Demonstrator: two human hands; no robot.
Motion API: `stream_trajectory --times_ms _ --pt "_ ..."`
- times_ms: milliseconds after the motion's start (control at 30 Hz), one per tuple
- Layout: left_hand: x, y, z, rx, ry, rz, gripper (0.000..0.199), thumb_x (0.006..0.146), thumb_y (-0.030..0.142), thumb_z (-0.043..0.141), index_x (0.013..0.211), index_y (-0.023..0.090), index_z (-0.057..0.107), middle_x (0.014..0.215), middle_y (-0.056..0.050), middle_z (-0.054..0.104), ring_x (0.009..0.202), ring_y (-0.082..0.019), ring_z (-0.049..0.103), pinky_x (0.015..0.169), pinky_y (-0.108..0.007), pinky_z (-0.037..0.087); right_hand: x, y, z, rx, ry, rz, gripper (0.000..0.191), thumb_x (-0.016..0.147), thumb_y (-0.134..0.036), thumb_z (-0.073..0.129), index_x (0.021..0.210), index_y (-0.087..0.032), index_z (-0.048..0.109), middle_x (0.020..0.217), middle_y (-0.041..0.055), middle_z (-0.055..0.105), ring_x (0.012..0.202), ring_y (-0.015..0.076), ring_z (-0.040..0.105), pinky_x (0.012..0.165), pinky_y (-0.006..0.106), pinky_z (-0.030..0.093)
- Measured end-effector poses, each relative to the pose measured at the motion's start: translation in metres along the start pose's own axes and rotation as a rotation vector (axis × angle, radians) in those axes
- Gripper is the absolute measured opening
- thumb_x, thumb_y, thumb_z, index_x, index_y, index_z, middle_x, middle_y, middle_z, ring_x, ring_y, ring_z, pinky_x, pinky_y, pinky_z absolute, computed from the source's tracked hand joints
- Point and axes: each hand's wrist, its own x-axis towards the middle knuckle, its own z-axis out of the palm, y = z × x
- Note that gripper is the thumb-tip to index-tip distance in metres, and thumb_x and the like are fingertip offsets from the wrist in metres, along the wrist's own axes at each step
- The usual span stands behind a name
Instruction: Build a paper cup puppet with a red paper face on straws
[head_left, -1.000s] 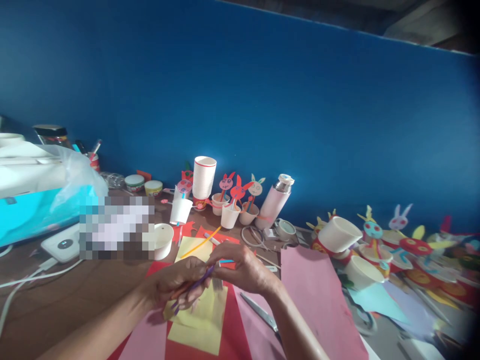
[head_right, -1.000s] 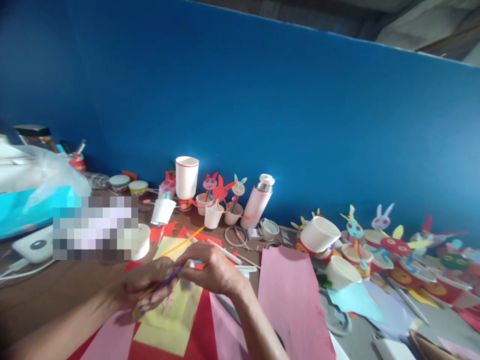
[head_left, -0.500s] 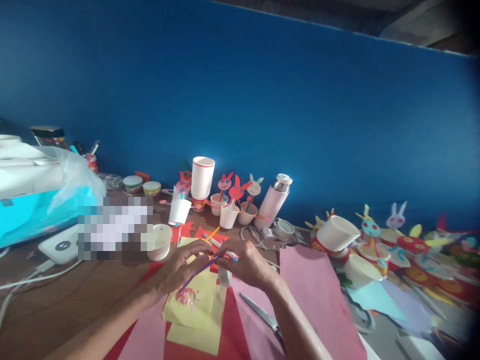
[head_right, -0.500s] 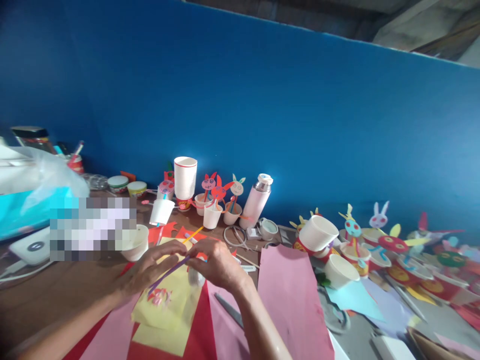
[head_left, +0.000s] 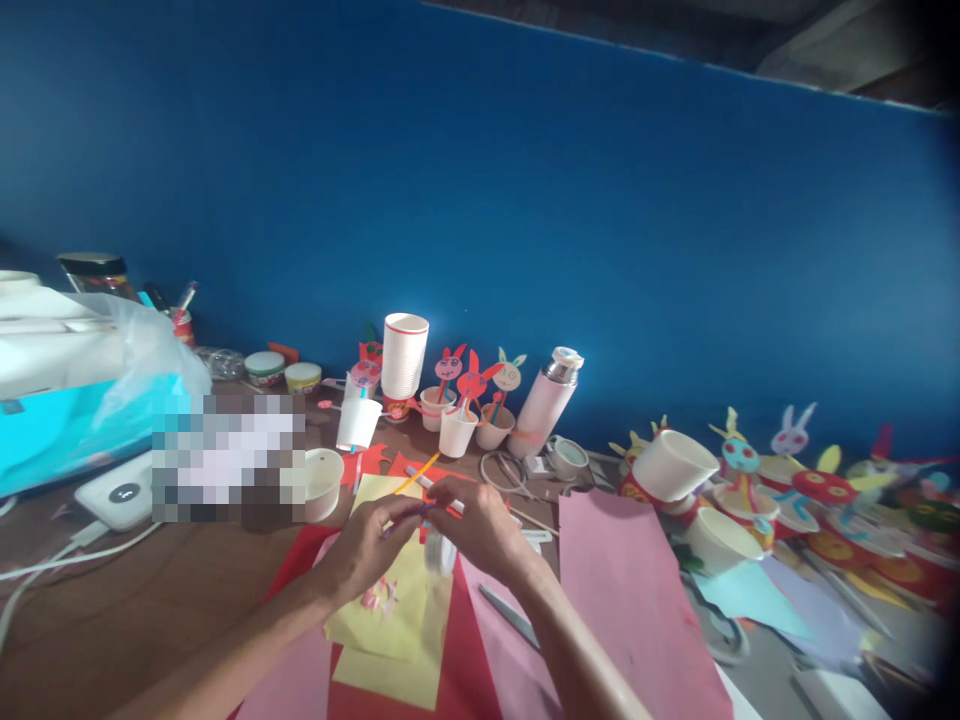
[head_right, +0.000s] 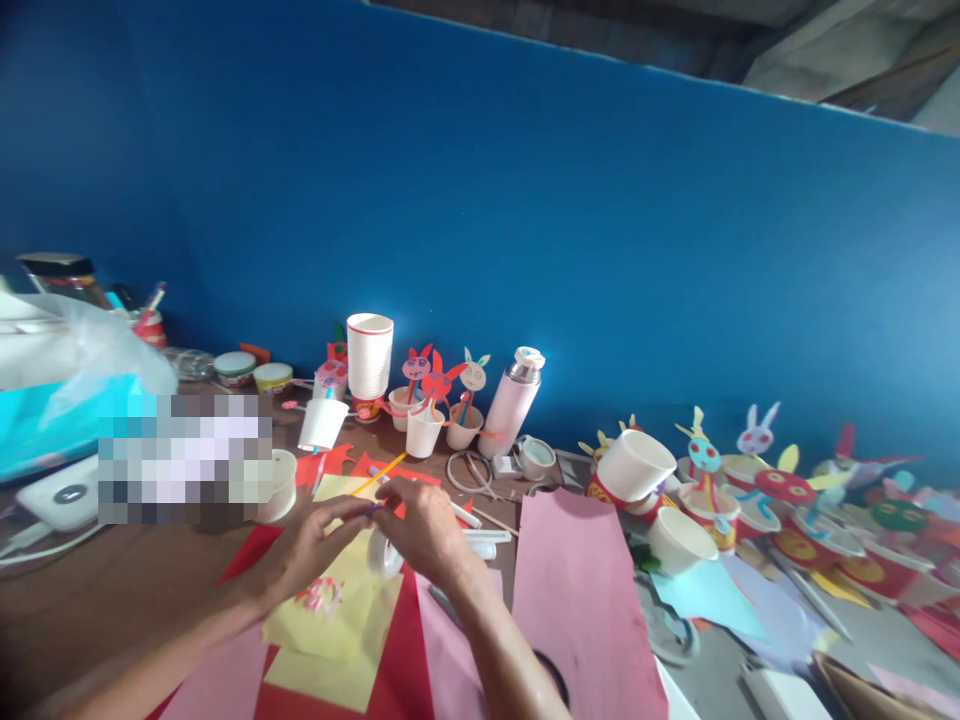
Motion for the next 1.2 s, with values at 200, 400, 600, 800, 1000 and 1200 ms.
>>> stream_trajectory --times_ms 200,400,600,800,1000,1200 --pt "0.003 -0.001 -0.004 -0.111 -0.061 -0.043 0.025 0.078 0.034 0.052 0.085 0.016 0.067 0.074 -0.004 0.066 0.072 -0.018 0.057 0.064 -0.025 0.043 0.004 0.007 -0.001 0.176 -0.034 0.043 0.025 0.078 -0.027 0.057 0.102 -0.022 0.062 0.081 0.0016 0.068 0.074 0.0175 0.061 0.070 0.028 0.043" --pt "0.007 -0.004 -0.009 -0.166 -0.066 -0.072 0.025 0.077 0.035 0.053 0.087 0.016 0.065 0.067 -0.001 0.061 0.061 -0.014 0.051 0.052 -0.021 0.039 0.009 0.018 -0.004 0.209 0.005 0.074 0.017 0.079 -0.028 0.052 0.085 -0.018 0.065 0.073 -0.0004 0.063 0.067 0.0126 0.056 0.060 0.021 0.041" --pt "0.008 -0.002 -0.013 -0.188 -0.013 -0.075 0.027 0.076 0.038 0.053 0.087 0.015 0.062 0.060 0.002 0.056 0.055 -0.011 0.049 0.048 -0.019 0.036 0.008 0.021 0.000 0.137 0.102 0.155 0.030 0.081 -0.036 0.047 0.061 -0.015 0.058 0.056 -0.0029 0.050 0.056 0.0097 0.046 0.052 0.019 0.032" --pt "0.009 -0.004 -0.013 -0.130 0.071 -0.062 0.026 0.075 0.036 0.053 0.089 0.017 0.063 0.062 0.001 0.058 0.056 -0.013 0.051 0.051 -0.020 0.040 0.006 0.020 0.027 0.126 -0.011 0.180 0.022 0.070 -0.038 0.060 0.062 -0.018 0.062 0.052 -0.0055 0.054 0.051 0.0084 0.048 0.048 0.018 0.032" --pt "0.010 -0.006 -0.014 -0.187 0.062 -0.114 0.026 0.074 0.036 0.054 0.088 0.016 0.062 0.068 0.000 0.060 0.058 -0.012 0.050 0.052 -0.020 0.040 0.008 0.018 0.041 0.080 0.026 0.216 0.014 0.070 -0.031 0.058 0.063 -0.018 0.059 0.060 -0.0044 0.058 0.059 0.0099 0.053 0.056 0.019 0.036" --pt "0.011 -0.004 -0.016 -0.241 0.043 -0.171 0.027 0.074 0.039 0.056 0.085 0.016 0.061 0.058 0.004 0.051 0.045 -0.008 0.038 0.039 -0.017 0.027 0.009 0.014 0.037 0.010 0.086 0.248 0.010 0.068 -0.029 0.057 0.067 -0.020 0.059 0.066 -0.0034 0.059 0.064 0.0122 0.052 0.058 0.020 0.035"
